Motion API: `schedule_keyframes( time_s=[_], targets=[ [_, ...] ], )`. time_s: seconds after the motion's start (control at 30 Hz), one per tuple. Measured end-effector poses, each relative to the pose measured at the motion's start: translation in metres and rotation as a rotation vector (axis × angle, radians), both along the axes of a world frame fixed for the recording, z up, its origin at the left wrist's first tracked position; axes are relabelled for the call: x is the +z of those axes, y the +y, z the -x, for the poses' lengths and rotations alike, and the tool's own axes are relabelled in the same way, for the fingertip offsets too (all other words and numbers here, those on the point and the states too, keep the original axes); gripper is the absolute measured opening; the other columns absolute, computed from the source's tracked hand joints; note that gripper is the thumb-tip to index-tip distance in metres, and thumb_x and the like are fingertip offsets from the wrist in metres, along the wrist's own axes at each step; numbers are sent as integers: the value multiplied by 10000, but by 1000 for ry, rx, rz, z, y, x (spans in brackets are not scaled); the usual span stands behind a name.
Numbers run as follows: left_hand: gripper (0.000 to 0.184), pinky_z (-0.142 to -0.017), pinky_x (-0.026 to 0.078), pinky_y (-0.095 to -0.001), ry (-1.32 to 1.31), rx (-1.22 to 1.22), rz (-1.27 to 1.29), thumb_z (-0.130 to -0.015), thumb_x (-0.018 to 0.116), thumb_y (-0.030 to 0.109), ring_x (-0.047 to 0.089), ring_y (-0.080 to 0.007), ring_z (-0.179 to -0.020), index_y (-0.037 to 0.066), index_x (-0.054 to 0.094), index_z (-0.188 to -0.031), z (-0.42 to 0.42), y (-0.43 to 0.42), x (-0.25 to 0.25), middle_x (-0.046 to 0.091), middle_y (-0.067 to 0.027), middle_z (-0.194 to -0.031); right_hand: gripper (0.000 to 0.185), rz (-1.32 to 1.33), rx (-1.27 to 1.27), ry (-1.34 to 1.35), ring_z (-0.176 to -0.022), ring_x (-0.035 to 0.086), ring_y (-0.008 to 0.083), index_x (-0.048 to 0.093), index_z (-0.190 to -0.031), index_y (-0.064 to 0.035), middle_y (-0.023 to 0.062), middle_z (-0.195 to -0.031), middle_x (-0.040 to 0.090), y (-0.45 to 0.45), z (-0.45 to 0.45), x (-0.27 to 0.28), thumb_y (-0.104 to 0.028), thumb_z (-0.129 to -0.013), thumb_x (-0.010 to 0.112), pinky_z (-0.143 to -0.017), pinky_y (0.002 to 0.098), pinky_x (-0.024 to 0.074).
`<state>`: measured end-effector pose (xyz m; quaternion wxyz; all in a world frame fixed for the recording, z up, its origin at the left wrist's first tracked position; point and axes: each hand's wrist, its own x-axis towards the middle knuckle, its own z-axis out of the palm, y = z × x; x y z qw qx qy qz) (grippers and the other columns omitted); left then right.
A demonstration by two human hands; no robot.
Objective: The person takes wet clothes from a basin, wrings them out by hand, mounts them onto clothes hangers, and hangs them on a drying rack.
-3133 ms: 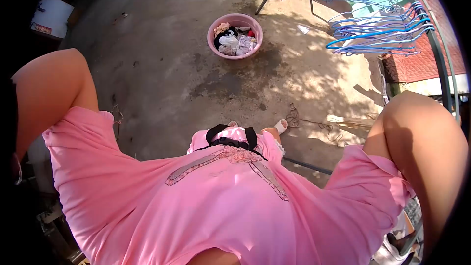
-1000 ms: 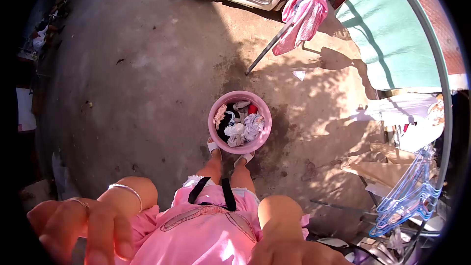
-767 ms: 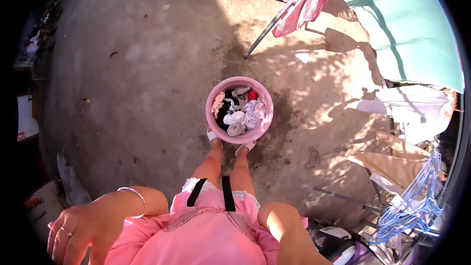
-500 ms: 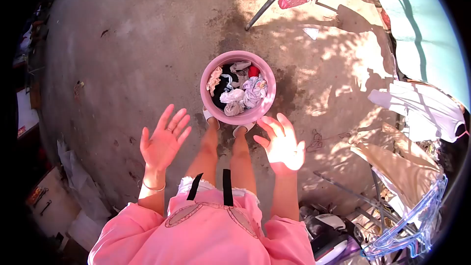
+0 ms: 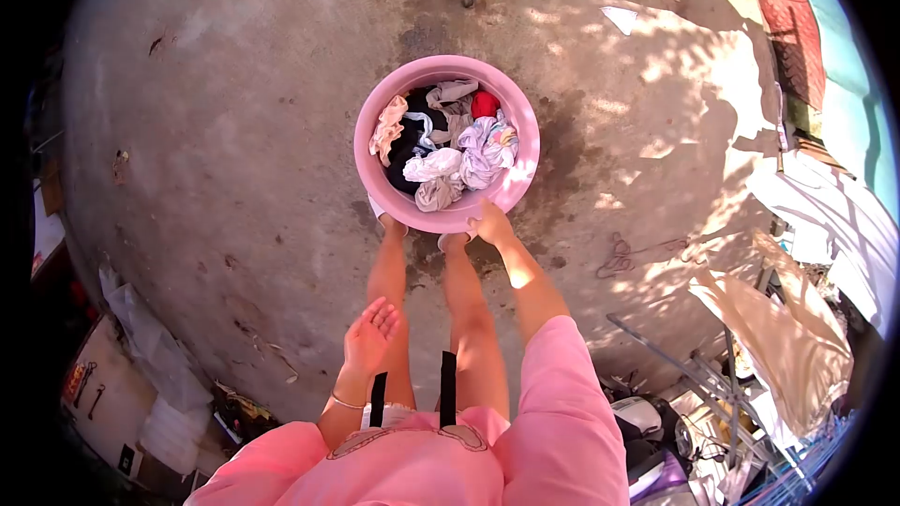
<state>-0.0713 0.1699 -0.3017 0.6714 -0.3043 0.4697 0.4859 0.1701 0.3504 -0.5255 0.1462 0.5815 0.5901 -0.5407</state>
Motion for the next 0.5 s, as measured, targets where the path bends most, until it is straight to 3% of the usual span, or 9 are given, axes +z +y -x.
schedule_keyframes(
  time_s=[0.1,0.2,0.4,0.5],
  targets=[
    [445,-983,400,-373,-2,32,43,-906,454,247,517,-237,-1111,16,401,-1283,0,-16,-22,530,-118,-1173,766,-25,167,-197,-1140,484,380,314,-1340,12,256,-1248,469,48,-4,-60,-287,-738,683,-945,425,415],
    [435,-973,411,-367,-10,42,73,-905,466,241,522,-231,-1106,34,408,-1283,0,-32,-42,542,-104,-1159,731,-184,218,-273,-1120,496,371,367,-1309,-33,226,-1222,485,92,-9,-109,-262,-703,706,-929,418,434],
    [414,-963,416,-365,-29,26,145,-912,471,239,532,-239,-1093,34,405,-1266,-2,-50,-68,547,-117,-1149,654,-402,347,-333,-1136,479,339,397,-1289,-52,176,-1238,475,127,30,-139,-165,-707,675,-914,406,440],
    [413,-960,419,-364,-35,12,139,-914,469,224,533,-239,-1093,24,396,-1268,-2,-47,-73,546,-121,-1148,643,-471,263,51,-1167,452,339,379,-1291,2,195,-1253,460,115,68,-152,-95,-718,655,-972,395,392]
  ],
)
